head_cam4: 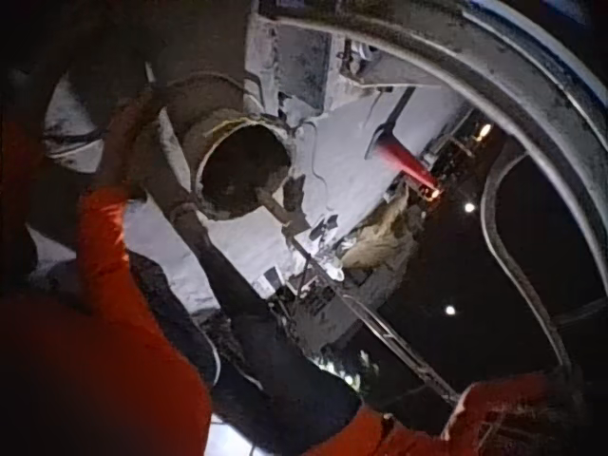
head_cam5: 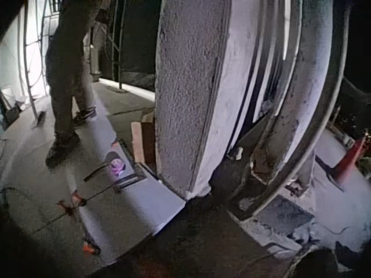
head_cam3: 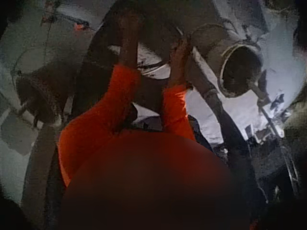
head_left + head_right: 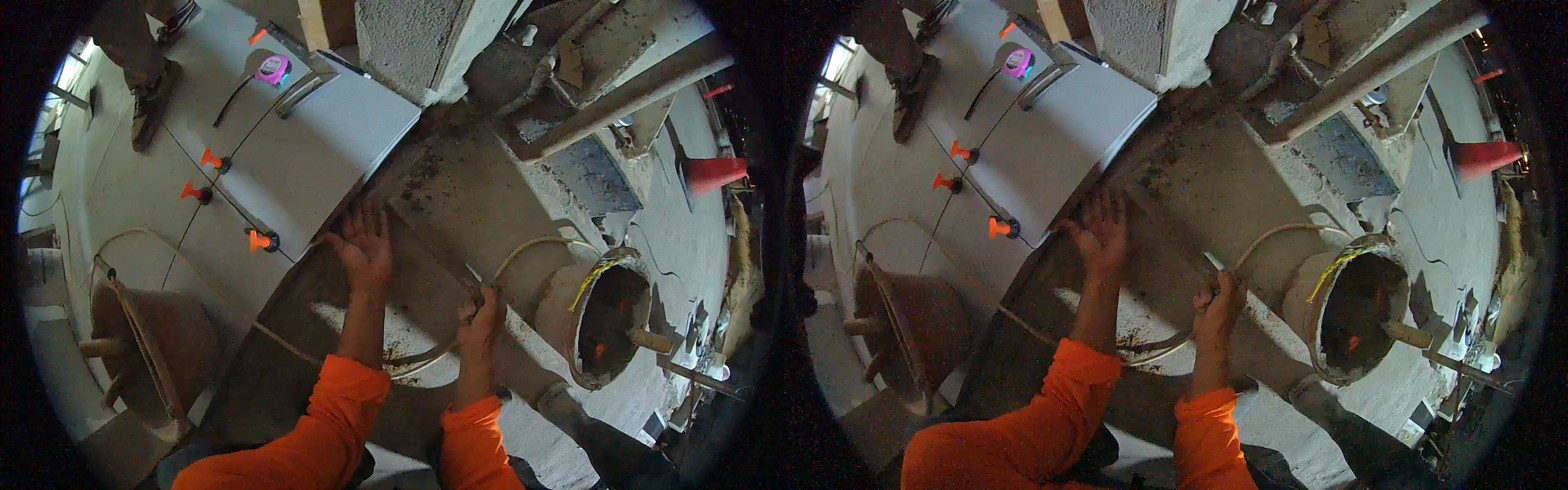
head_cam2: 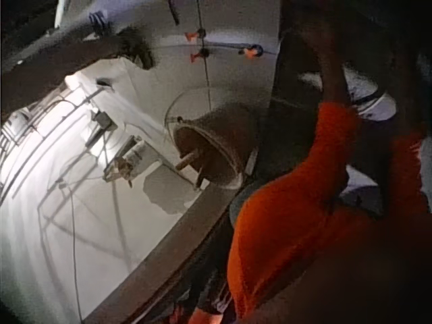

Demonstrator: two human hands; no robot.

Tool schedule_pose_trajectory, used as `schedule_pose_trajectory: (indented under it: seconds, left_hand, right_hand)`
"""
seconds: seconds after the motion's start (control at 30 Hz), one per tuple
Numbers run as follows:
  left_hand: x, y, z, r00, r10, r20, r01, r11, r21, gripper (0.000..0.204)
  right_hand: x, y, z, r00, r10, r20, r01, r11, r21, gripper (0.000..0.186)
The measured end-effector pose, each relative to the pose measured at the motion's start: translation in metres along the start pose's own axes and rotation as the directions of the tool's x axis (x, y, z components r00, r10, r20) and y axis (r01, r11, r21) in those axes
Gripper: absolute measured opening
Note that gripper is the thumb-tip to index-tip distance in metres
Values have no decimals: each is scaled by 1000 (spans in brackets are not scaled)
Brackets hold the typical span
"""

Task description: The person kneels on the floor and uses a trowel to spread adhesive along the edge of a large floor tile. They then use a small metal tool to scrape and smooth the adhesive in the joint between tiles.

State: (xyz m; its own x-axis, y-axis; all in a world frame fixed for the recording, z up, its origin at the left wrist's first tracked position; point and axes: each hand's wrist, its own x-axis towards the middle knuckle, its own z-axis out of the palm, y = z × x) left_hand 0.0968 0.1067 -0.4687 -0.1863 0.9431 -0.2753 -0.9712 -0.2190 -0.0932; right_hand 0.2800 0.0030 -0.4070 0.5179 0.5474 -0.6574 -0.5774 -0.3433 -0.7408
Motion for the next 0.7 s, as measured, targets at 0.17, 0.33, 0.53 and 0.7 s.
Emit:
schedule_pose_trajectory:
  seconds: [0.17, 0.33, 0.53, 0.7]
  left_hand:
    - [-3, -4, 12, 958, 171, -229, -120, 968, 220, 89]
    - [2, -11, 26, 919, 178, -351, -168, 984, 59, 90]
    - [2, -12, 34, 919, 157, -362, -146, 988, 58, 80]
    - [4, -14, 38, 924, 153, -350, -172, 985, -23, 79]
  right_hand:
    - [-6, 15, -17, 789, -602, -124, 396, 651, -647, 37]
    - [-47, 30, -14, 456, -801, 388, 480, -146, -865, 34]
    - [-79, 99, 42, 693, 129, 709, 598, 445, -666, 40]
    - [-75, 159, 86, 620, 199, 759, 284, 845, -454, 58]
